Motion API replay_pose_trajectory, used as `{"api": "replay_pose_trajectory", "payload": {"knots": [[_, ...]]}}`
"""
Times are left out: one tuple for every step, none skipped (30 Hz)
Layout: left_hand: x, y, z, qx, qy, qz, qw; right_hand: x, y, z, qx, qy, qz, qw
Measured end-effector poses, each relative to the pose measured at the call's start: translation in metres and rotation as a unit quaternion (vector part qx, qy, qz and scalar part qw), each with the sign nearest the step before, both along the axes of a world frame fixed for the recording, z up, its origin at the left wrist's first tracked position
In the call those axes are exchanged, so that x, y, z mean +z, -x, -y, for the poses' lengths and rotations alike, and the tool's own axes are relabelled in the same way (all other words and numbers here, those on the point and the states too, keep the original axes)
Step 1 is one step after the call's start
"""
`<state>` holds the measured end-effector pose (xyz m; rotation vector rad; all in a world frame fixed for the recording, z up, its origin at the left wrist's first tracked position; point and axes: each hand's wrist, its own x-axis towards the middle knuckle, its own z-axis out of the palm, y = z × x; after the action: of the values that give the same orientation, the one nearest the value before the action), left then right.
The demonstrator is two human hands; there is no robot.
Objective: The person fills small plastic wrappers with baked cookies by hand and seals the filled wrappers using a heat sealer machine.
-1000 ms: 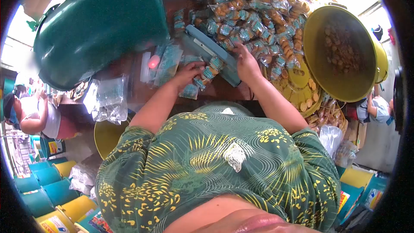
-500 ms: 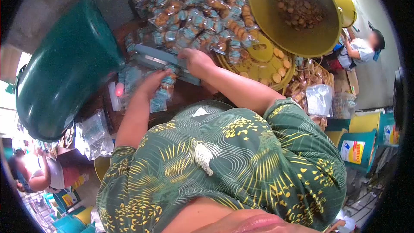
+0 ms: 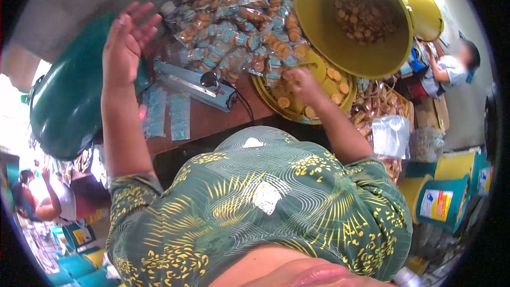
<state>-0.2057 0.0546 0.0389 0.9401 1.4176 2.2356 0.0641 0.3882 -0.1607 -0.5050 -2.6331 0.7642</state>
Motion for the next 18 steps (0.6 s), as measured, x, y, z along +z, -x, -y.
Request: {"api": "replay_pose_trajectory", "payload": {"knots": [[0.0, 0.009, 0.005, 0.055, -0.019, -0.009, 0.998, -0.004, -0.011, -0.019, -0.041, -0.022, 0.037, 0.998], [-0.003, 0.018, 0.011, 0.108, -0.038, -0.019, 0.993, -0.007, -0.022, -0.038, -0.084, -0.045, 0.074, 0.993], [-0.033, 0.034, 0.018, 0.14, -0.015, -0.01, 0.99, -0.011, -0.028, -0.054, -0.117, -0.083, 0.092, 0.985], [-0.06, 0.032, 0.021, 0.18, 0.065, 0.015, 0.981, -0.012, -0.038, -0.069, -0.151, -0.119, 0.109, 0.975], [-0.092, 0.028, 0.025, 0.217, 0.144, 0.041, 0.965, -0.019, -0.045, -0.082, -0.184, -0.145, 0.106, 0.967], [-0.138, 0.033, 0.033, 0.218, 0.216, 0.05, 0.95, -0.028, -0.053, -0.095, -0.218, -0.169, 0.102, 0.956], [-0.208, 0.061, 0.052, 0.23, 0.31, 0.014, 0.922, -0.041, -0.062, -0.109, -0.21, -0.163, 0.103, 0.958], [-0.268, 0.067, 0.069, 0.277, 0.438, -0.107, 0.848, -0.054, -0.07, -0.122, -0.203, -0.158, 0.104, 0.961], [-0.324, 0.072, 0.085, 0.326, 0.553, -0.215, 0.736, -0.061, -0.072, -0.13, -0.197, -0.152, 0.105, 0.963], [-0.337, 0.068, 0.096, 0.315, 0.605, -0.266, 0.681, -0.061, -0.064, -0.128, -0.196, -0.141, 0.11, 0.964], [-0.348, 0.062, 0.106, 0.305, 0.651, -0.317, 0.619, -0.056, -0.065, -0.13, -0.194, -0.127, 0.125, 0.965], [-0.34, 0.041, 0.096, 0.32, 0.671, -0.246, 0.623, -0.052, -0.066, -0.132, -0.192, -0.113, 0.141, 0.964], [-0.328, 0.026, 0.085, 0.335, 0.685, -0.174, 0.624, -0.054, -0.065, -0.135, -0.194, -0.096, 0.092, 0.972], [-0.321, 0.021, 0.081, 0.347, 0.66, -0.201, 0.635, -0.056, -0.063, -0.139, -0.194, -0.078, 0.045, 0.977], [-0.316, 0.015, 0.078, 0.357, 0.636, -0.226, 0.646, -0.054, -0.062, -0.139, -0.194, -0.06, 0.0, 0.979], [-0.315, 0.01, 0.077, 0.366, 0.612, -0.249, 0.655, -0.053, -0.062, -0.139, -0.201, -0.054, -0.021, 0.978], [-0.323, 0.017, 0.08, 0.364, 0.623, -0.229, 0.653, -0.051, -0.06, -0.137, -0.208, -0.049, -0.044, 0.976], [-0.334, 0.031, 0.083, 0.362, 0.634, -0.208, 0.65, -0.047, -0.058, -0.133, -0.215, -0.043, -0.066, 0.973]]}}
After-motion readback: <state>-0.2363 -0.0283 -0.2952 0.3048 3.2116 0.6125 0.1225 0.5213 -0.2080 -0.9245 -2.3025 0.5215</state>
